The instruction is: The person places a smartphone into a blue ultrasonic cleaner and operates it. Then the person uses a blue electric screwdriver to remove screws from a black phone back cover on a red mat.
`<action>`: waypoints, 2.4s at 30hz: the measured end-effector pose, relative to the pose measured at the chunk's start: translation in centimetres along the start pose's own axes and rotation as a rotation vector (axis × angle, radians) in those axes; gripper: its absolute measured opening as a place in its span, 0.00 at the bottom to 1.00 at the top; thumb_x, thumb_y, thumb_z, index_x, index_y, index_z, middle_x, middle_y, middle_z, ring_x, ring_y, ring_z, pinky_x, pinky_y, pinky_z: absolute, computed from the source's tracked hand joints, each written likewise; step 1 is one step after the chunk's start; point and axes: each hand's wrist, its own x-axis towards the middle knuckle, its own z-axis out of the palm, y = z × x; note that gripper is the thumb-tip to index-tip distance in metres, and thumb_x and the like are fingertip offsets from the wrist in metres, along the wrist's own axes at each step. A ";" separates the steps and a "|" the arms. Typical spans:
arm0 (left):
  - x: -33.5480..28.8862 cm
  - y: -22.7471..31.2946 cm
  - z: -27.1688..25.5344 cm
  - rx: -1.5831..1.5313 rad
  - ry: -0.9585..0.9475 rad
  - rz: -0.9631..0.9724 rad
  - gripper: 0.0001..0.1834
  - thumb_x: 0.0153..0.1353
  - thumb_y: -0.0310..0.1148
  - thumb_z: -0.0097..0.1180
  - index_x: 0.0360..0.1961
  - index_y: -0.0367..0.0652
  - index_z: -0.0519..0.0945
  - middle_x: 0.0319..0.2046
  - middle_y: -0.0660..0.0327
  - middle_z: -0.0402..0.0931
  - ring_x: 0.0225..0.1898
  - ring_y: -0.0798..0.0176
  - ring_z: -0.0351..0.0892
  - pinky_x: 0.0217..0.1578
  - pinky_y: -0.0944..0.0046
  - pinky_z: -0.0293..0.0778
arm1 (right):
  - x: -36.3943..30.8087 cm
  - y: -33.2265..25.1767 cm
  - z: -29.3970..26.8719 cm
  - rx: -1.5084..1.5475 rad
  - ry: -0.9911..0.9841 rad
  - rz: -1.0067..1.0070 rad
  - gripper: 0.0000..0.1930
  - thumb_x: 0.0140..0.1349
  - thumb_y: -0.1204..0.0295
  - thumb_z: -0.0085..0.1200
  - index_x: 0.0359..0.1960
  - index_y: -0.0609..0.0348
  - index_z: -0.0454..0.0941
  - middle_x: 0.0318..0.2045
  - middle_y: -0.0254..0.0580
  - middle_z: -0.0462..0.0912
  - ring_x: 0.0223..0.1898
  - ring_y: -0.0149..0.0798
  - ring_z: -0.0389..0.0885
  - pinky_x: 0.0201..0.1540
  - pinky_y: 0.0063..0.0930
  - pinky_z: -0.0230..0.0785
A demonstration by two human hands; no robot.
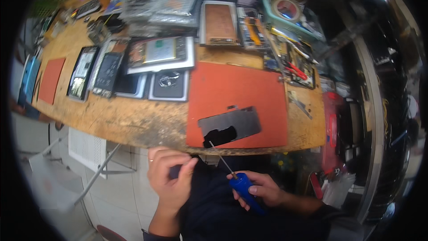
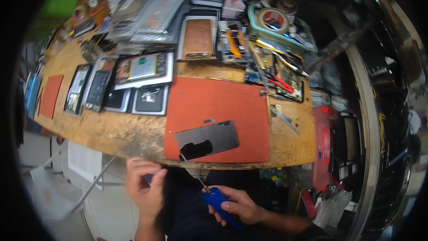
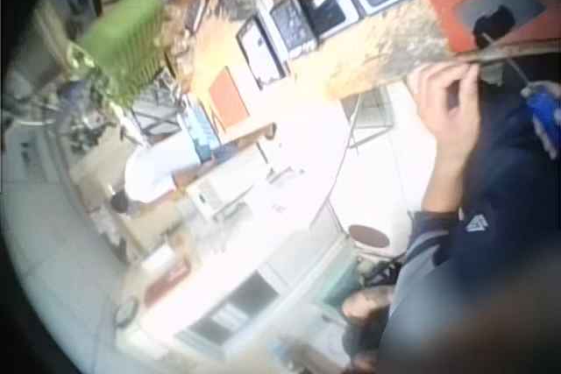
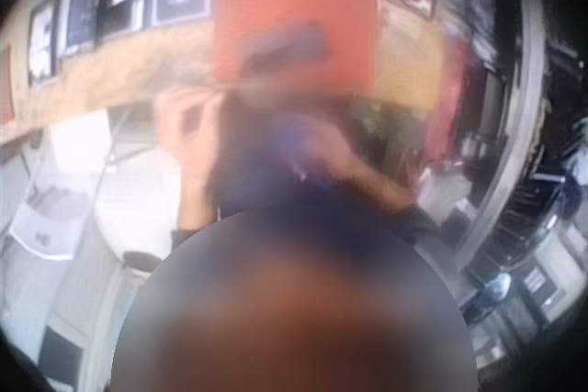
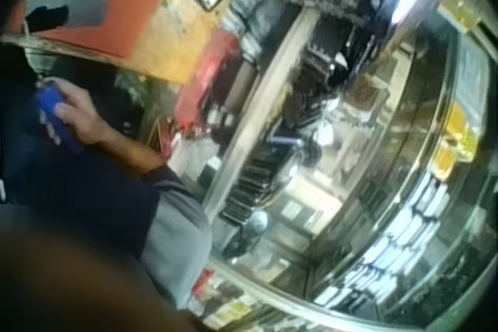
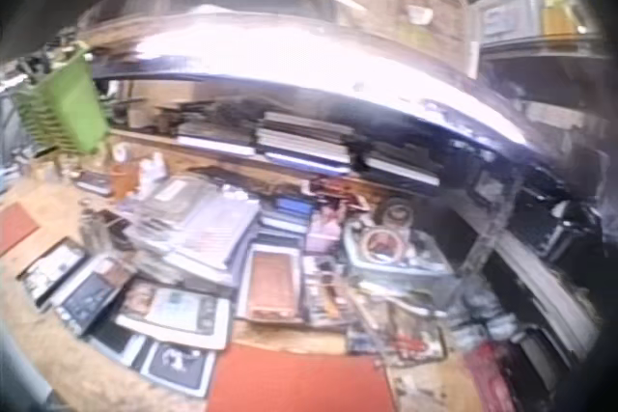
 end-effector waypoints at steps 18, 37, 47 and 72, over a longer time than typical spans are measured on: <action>0.1 2.4 5.5 0.698 -0.262 0.128 0.06 0.55 0.34 0.71 0.34 0.52 0.85 0.36 0.70 0.79 0.45 0.59 0.73 0.51 0.54 0.55 | -2.2 1.3 -4.8 0.266 0.028 -0.028 0.32 0.71 0.61 0.51 0.70 0.72 0.62 0.41 0.56 0.80 0.31 0.38 0.84 0.34 0.31 0.80; 0.7 2.5 5.8 0.697 -0.302 0.093 0.07 0.55 0.33 0.71 0.33 0.51 0.84 0.35 0.67 0.76 0.48 0.56 0.71 0.54 0.53 0.55 | -2.1 2.0 -4.4 0.359 -0.064 -0.011 0.31 0.74 0.64 0.48 0.72 0.69 0.59 0.44 0.52 0.78 0.35 0.35 0.82 0.36 0.28 0.81; 0.9 2.3 5.7 0.660 -0.292 0.117 0.07 0.54 0.32 0.71 0.32 0.51 0.84 0.35 0.68 0.75 0.49 0.56 0.72 0.56 0.51 0.55 | -2.8 2.2 -4.6 0.389 -0.041 -0.085 0.30 0.74 0.65 0.48 0.71 0.71 0.58 0.44 0.54 0.78 0.35 0.36 0.83 0.36 0.27 0.81; -3.0 4.4 4.8 -0.065 -0.124 -0.368 0.09 0.66 0.33 0.64 0.33 0.38 0.82 0.32 0.61 0.77 0.38 0.62 0.76 0.45 0.63 0.67 | -0.3 0.8 -2.9 0.006 -0.243 -0.065 0.34 0.74 0.60 0.51 0.75 0.64 0.56 0.45 0.44 0.80 0.37 0.29 0.81 0.40 0.25 0.79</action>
